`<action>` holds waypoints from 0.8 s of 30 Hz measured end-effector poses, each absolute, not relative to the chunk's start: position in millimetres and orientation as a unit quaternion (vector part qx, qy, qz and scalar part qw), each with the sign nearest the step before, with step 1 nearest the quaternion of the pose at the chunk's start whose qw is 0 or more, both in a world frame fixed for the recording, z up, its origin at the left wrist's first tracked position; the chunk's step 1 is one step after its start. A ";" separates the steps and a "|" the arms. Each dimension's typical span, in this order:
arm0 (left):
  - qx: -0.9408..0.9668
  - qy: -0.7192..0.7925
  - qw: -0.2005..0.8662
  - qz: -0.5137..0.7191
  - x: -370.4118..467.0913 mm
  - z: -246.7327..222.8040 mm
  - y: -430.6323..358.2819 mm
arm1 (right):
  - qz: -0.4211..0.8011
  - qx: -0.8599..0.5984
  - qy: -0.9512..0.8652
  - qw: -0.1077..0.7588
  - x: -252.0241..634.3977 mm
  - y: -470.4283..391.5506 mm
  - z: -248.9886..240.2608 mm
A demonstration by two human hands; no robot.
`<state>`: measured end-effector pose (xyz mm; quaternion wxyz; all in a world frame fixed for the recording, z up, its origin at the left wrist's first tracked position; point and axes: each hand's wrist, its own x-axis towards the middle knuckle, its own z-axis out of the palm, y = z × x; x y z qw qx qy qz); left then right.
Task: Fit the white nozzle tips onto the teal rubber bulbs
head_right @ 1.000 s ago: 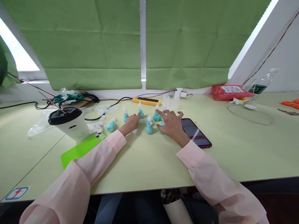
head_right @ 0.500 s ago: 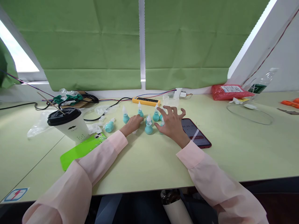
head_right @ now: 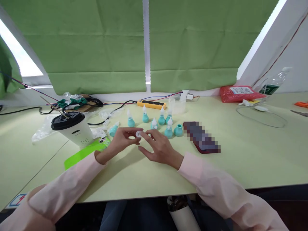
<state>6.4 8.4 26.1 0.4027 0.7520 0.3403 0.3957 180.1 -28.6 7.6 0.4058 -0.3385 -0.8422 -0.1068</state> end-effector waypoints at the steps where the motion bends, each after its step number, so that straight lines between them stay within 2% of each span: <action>1: 0.735 0.346 0.422 0.403 4.1 20.3 3.1 | -0.065 -0.338 -0.849 0.402 174.6 -29.7 3.6; 7: 0.732 0.364 0.385 0.429 3.1 -1.6 -12.4 | 0.194 -0.376 -0.774 0.471 157.1 -35.2 -8.5; 11: 0.728 0.353 0.408 0.424 3.3 1.9 -17.2 | 0.257 -0.409 -0.724 0.493 156.7 -34.0 -10.1; 17: 0.639 0.374 0.481 0.471 -9.0 17.2 -8.8 | 0.268 -0.416 -0.715 0.494 165.3 -27.9 -8.0; 24: 0.654 0.368 0.489 0.445 -11.5 7.3 -1.3 | 0.455 -0.423 -0.635 0.459 161.5 -25.8 -15.1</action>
